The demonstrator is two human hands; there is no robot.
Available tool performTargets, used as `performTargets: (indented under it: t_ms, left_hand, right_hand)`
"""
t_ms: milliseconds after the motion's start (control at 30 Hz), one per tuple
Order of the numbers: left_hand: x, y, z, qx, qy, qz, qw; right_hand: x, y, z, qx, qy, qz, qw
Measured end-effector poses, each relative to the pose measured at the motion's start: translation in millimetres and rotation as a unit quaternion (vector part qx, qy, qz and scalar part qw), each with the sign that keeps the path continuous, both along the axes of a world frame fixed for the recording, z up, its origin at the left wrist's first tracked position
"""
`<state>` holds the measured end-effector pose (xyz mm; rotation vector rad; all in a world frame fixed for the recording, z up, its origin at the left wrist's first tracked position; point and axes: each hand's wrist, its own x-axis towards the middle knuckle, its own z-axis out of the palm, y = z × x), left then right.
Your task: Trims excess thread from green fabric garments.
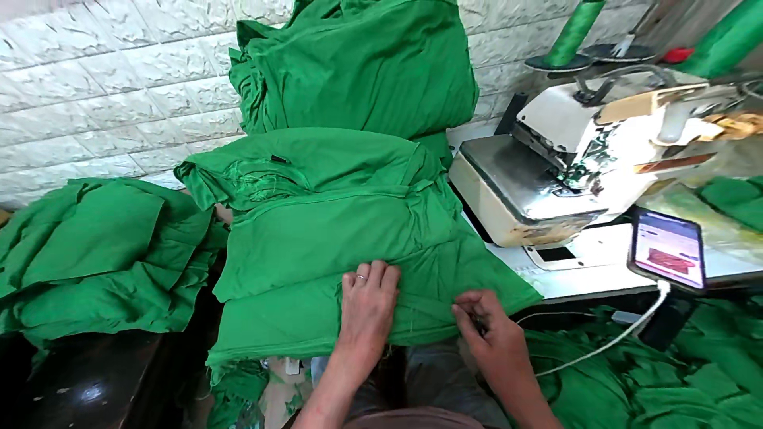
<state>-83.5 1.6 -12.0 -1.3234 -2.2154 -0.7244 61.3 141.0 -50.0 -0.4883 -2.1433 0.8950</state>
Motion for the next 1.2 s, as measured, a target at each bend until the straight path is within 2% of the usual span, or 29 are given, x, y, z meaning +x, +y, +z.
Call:
performTargets:
  t_ms: [133, 233, 333, 400, 467, 567, 667, 867, 1067, 1200]
  left_hand:
    - [11, 0, -4, 0.053, -0.169, -0.055, 0.983]
    - [16, 0, -4, 0.059, -0.21, -0.041, 0.975]
    - [22, -1, -2, 0.035, -0.204, -0.053, 0.977]
    - [24, 0, -4, 0.012, -0.178, -0.063, 0.982]
    - [22, -1, -6, -0.002, -0.154, -0.079, 0.985]
    - [6, -10, 1, 0.0, -0.195, -0.129, 0.972]
    - [-8, -16, 7, -0.005, -0.249, -0.155, 0.956]
    - [1, 0, -13, 0.044, -0.112, -0.106, 0.987]
    - [3, 3, -18, 0.067, -0.085, -0.085, 0.991]
    - [5, 3, -20, 0.079, -0.064, -0.076, 0.992]
  right_hand:
    - [4, 2, 3, 0.036, -0.011, -0.027, 0.999]
    - [7, 5, 17, 0.045, 0.01, -0.025, 0.999]
    - [5, 4, 35, -0.038, 0.05, 0.086, 0.994]
    - [-3, 2, 43, -0.104, 0.071, 0.209, 0.97]
    - [-13, 0, 42, -0.144, 0.053, 0.276, 0.949]
    - [-22, 1, 31, -0.157, -0.017, 0.258, 0.953]
    - [-21, 7, 32, -0.164, -0.036, 0.253, 0.953]
    - [-16, 12, 36, -0.148, -0.08, 0.245, 0.955]
    - [-20, 6, 41, -0.029, -0.187, 0.177, 0.966]
    - [-25, -8, 54, 0.038, -0.26, 0.119, 0.957]
